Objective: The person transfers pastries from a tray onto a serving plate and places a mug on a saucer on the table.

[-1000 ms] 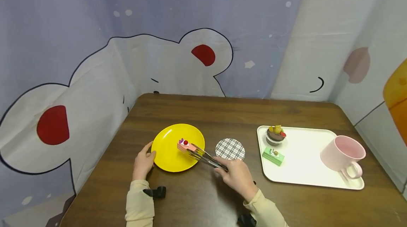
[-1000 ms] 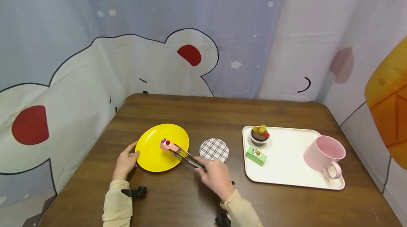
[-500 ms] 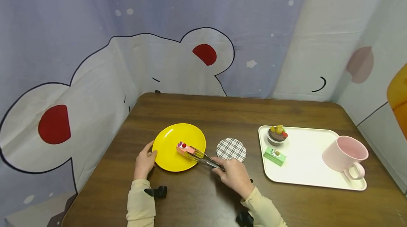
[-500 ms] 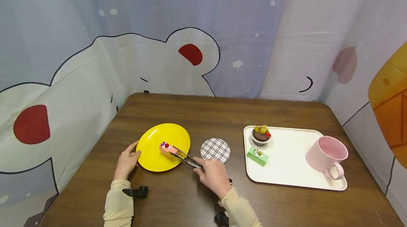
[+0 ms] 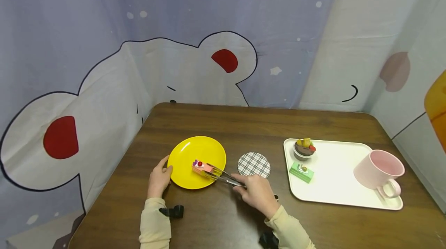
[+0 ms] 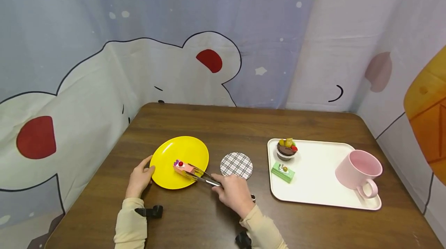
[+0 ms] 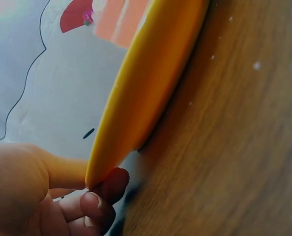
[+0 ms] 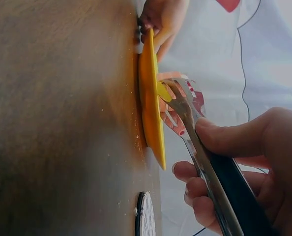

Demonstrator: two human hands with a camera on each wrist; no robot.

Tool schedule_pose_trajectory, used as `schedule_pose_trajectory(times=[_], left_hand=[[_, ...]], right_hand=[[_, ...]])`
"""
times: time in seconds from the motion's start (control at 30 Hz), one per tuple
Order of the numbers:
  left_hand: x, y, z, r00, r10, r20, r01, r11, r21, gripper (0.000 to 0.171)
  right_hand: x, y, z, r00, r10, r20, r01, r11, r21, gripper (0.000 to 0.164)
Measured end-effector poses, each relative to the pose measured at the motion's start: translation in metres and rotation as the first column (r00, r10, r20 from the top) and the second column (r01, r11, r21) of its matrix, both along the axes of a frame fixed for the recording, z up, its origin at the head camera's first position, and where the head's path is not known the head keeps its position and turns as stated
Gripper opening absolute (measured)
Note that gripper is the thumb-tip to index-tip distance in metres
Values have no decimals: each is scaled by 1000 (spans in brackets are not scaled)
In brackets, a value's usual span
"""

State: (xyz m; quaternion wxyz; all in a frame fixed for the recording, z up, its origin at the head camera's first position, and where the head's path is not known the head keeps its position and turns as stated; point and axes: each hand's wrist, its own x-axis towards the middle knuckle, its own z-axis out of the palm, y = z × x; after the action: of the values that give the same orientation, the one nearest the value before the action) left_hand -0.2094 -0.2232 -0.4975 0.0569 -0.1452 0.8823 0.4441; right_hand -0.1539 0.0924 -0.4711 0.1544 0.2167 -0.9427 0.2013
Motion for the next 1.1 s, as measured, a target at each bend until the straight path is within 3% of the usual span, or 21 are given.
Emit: schedule_pose_trajectory(times=[0.4,0.77,1.1], left_hand=[[-1,1,0,1000,4,6,-4,1000,4,53],[0,0,0,1000,-3,8,3,1000,-2,54],[0,0,-1,1000,-10,5,10,1000,-3,54]], right_hand=[[0,2,3,995,3,102,-2,1000,-15,39],[6,8,4,991,-74,109,79,996,-39,43],[22,21,14,992,-70,109,79,994,-78,42]])
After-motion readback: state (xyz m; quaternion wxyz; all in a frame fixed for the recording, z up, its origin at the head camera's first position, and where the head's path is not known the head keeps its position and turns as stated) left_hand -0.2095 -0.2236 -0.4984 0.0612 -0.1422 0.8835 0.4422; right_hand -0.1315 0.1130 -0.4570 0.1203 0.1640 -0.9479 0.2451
